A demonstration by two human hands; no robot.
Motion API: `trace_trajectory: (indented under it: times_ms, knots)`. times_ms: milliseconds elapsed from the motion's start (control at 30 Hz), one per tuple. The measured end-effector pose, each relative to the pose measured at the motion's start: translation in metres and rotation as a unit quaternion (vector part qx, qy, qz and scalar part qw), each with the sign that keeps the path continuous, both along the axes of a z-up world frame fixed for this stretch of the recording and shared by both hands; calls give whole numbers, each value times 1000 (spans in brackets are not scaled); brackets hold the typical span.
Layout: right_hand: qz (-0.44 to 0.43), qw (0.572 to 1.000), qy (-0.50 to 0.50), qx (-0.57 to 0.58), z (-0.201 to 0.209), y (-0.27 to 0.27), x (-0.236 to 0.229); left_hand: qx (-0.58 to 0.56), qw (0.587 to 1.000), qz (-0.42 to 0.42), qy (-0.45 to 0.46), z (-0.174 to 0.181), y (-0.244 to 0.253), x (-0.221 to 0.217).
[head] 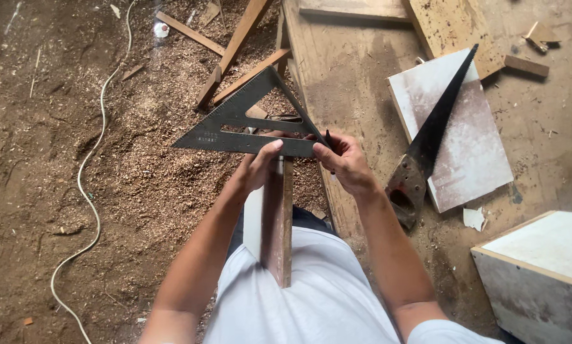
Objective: The person uses a hand saw to smooth the edge of a rectangular board, then places a set square on the board and uses a pencil to mark measurement lines. The person repositions the set square and marks additional lines on the board's surface.
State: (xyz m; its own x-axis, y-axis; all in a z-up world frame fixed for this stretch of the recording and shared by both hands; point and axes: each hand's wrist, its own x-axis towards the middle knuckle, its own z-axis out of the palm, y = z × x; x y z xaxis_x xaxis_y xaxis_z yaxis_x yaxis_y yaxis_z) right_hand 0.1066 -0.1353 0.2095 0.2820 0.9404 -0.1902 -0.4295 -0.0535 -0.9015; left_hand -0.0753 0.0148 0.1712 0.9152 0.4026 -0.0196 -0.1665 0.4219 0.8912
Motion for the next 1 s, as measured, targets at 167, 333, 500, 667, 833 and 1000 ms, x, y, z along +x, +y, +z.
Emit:
trace_trajectory:
  times_ms: [167, 333, 500, 667, 833, 1000]
  knots:
    - [33, 999, -23, -15, -4, 3, 6, 33, 999, 4, 10, 13, 1, 0]
    - [55, 997, -54, -12, -3, 10, 13, 110, 993, 17, 48, 20, 3, 0]
    - [73, 995, -62, 25, 1, 14, 16, 16, 999, 23, 21, 18, 3, 1]
    - [63, 997, -49, -10, 1, 11, 16, 65, 997, 39, 31, 8, 2, 0]
    - [63, 997, -35, -26, 1, 7, 18, 163, 984, 47, 60, 3, 3, 2]
    - [57, 996, -46, -42, 4, 8, 17, 187, 979, 62, 58, 5, 2, 3]
